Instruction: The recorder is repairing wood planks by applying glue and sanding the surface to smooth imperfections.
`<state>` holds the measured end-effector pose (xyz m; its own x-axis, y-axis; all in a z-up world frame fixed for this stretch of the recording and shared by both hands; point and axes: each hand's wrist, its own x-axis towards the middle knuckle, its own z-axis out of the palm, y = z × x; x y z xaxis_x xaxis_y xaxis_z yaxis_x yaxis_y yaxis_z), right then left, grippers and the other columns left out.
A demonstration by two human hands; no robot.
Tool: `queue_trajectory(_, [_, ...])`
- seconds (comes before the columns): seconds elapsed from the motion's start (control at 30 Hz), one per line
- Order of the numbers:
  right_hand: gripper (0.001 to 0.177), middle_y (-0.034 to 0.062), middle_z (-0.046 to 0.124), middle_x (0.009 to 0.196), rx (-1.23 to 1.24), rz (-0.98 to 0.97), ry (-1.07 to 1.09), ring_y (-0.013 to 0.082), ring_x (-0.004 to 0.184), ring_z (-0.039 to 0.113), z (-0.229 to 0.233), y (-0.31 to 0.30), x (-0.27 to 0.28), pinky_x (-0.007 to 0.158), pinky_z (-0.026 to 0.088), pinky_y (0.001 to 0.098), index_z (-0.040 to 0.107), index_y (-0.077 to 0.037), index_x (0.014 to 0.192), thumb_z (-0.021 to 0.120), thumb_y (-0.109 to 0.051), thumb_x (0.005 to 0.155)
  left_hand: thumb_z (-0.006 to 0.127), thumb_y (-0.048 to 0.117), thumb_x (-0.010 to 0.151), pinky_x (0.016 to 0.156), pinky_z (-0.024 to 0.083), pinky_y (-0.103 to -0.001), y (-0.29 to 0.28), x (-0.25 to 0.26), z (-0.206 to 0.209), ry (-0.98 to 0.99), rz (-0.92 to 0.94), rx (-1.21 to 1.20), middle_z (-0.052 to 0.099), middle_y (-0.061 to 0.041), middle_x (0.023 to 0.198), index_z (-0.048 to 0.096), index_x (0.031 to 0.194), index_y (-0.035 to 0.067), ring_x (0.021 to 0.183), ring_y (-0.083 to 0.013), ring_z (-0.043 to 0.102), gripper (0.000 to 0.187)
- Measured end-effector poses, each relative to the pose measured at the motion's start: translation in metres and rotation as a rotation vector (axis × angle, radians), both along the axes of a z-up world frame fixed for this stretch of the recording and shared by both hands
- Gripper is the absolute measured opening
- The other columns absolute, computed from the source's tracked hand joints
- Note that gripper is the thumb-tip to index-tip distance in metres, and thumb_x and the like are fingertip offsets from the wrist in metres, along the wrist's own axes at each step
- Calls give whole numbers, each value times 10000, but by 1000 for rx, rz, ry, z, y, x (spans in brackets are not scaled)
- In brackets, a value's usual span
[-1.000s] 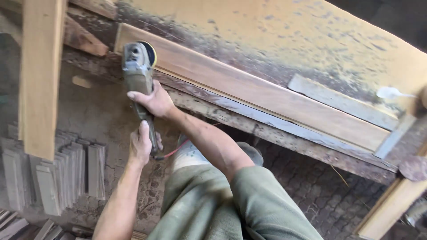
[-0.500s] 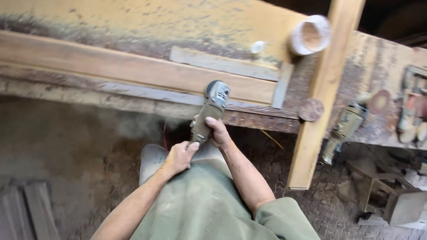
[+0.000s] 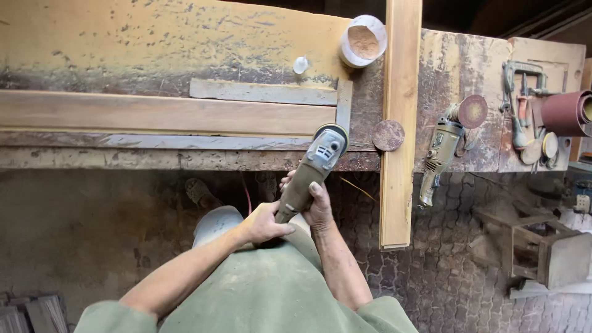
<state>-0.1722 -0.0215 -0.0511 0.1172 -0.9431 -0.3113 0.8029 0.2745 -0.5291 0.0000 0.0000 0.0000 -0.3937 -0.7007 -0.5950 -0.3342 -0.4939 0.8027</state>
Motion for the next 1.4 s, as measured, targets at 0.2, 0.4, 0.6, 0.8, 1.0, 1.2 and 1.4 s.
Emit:
queue_trajectory(0.2, [577, 310, 683, 1260, 25, 211, 29, 480, 1150, 677, 2, -15, -54, 927, 556, 650, 589, -72, 1343, 744, -308, 839, 825, 324, 729, 756, 614, -500, -19, -39, -35, 160, -292, 112, 735, -174, 930, 700, 974, 80, 929, -341, 712, 368])
queue_trajectory(0.4, [525, 148, 722, 1127, 196, 21, 812, 341, 955, 735, -74, -60, -113, 816, 627, 519, 596, -153, 1326, 821, -212, 856, 717, 472, 782, 829, 596, -511, -39, -53, -73, -127, -281, -90, 683, -233, 1026, 623, 1002, 56, 1058, -416, 690, 480])
queue_trajectory(0.6, [1140, 369, 423, 1374, -531, -257, 2108, 519, 1258, 394, -10, -114, -134, 1122, 271, 597, 412, 115, 1487, 965, -296, 578, 606, 425, 848, 810, 560, -465, 0, 68, -99, -393, 59, -262, 737, -199, 983, 634, 993, -13, 872, -420, 677, 462])
queue_trajectory(0.8, [999, 404, 369, 1443, 263, 133, 2299, 607, 1310, 402, -45, -129, -138, 1060, 279, 692, 206, -5, 1603, 743, -470, 901, 570, 417, 848, 962, 535, -463, 96, 191, -146, -776, 425, 28, 706, -154, 1236, 659, 1201, 65, 1141, -396, 651, 506])
queue_trajectory(1.0, [996, 453, 316, 1489, 99, 79, 2268, 609, 1354, 323, -77, -142, -160, 1106, 235, 653, 240, 101, 1542, 730, -384, 823, 577, 231, 844, 931, 592, -476, 83, 216, -94, -770, 249, -24, 714, -210, 1156, 601, 1269, 14, 1003, -378, 711, 478])
queue_trajectory(1.2, [948, 454, 513, 1310, 137, 10, 2320, 601, 1170, 496, -82, -116, -166, 1043, 358, 610, 392, 104, 1484, 824, -396, 805, 515, 197, 864, 731, 484, -370, -69, 274, -79, -843, 176, -556, 463, -67, 866, 641, 876, 35, 786, -201, 427, 206])
queue_trajectory(1.4, [702, 349, 633, 1163, -272, -449, 2386, 494, 1075, 624, -86, -42, -75, 984, 514, 533, 631, 141, 1324, 899, -230, 792, 637, 544, 856, 1229, 43, -699, -211, 374, -67, -1057, -159, -444, 292, -233, 1649, 526, 1429, 109, 1559, -450, 141, 727])
